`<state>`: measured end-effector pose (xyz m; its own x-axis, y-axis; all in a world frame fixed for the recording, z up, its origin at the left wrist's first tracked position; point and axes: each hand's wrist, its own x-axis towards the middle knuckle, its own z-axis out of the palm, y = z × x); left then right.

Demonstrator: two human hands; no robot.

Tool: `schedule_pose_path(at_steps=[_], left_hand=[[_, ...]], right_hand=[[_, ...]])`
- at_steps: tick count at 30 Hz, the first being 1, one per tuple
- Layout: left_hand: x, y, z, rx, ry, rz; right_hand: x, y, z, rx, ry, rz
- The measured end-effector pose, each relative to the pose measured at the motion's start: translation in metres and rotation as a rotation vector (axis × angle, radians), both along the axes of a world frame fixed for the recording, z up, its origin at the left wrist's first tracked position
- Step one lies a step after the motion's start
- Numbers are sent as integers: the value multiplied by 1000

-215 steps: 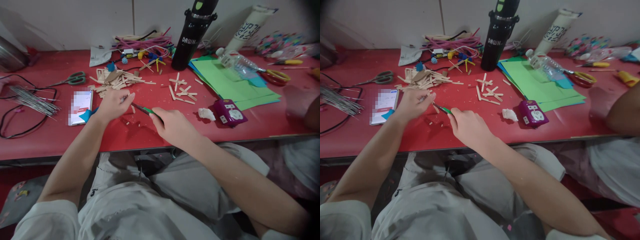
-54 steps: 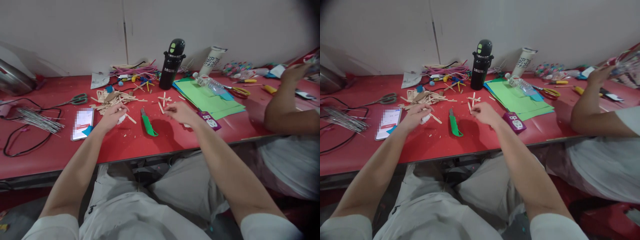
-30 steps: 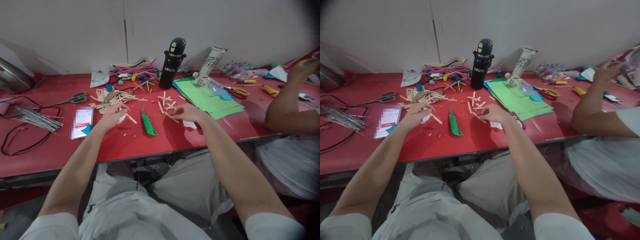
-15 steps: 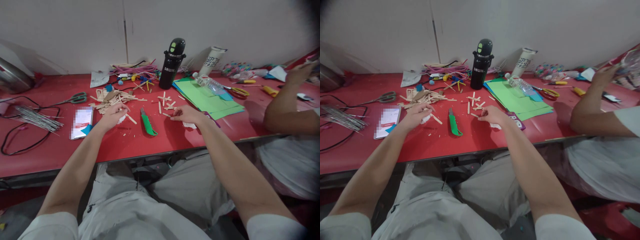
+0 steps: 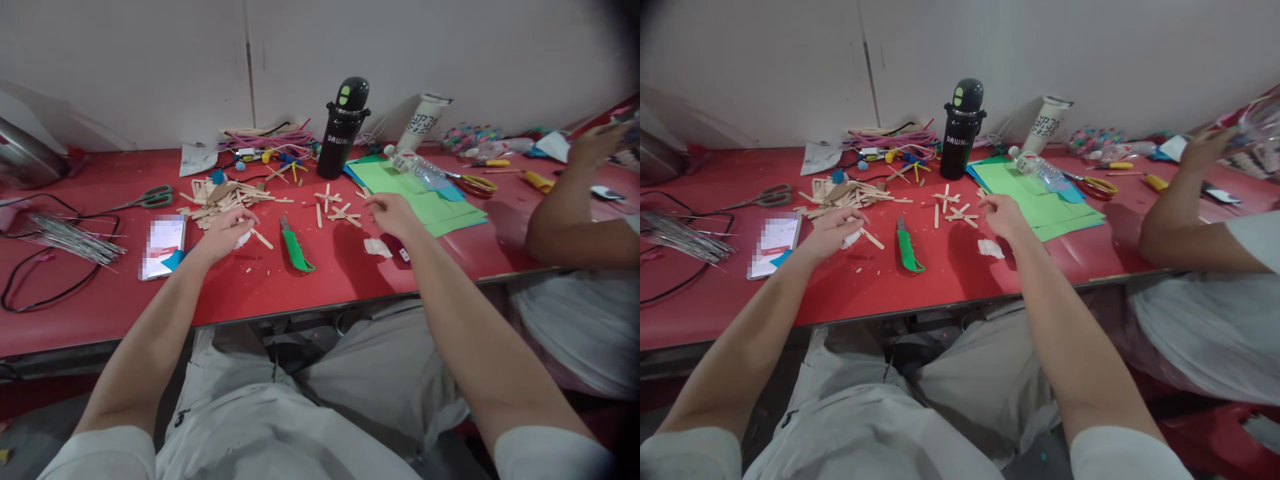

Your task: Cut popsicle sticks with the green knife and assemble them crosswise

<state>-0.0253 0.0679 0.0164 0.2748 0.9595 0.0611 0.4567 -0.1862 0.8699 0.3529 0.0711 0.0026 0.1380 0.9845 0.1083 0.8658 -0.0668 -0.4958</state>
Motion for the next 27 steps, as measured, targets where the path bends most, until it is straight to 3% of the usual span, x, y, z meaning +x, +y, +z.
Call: schedule_pose_path(at_steps=[8, 15, 27], left_hand=[[-1, -1, 0, 84, 33, -4], [-1, -2, 2, 89, 74, 3], [0, -2, 3, 87, 81, -3]], right_hand=[[-11, 12, -14, -18, -128, 47], [-17, 22, -25, 3, -99, 76], [-21, 15, -23, 70, -108, 95]])
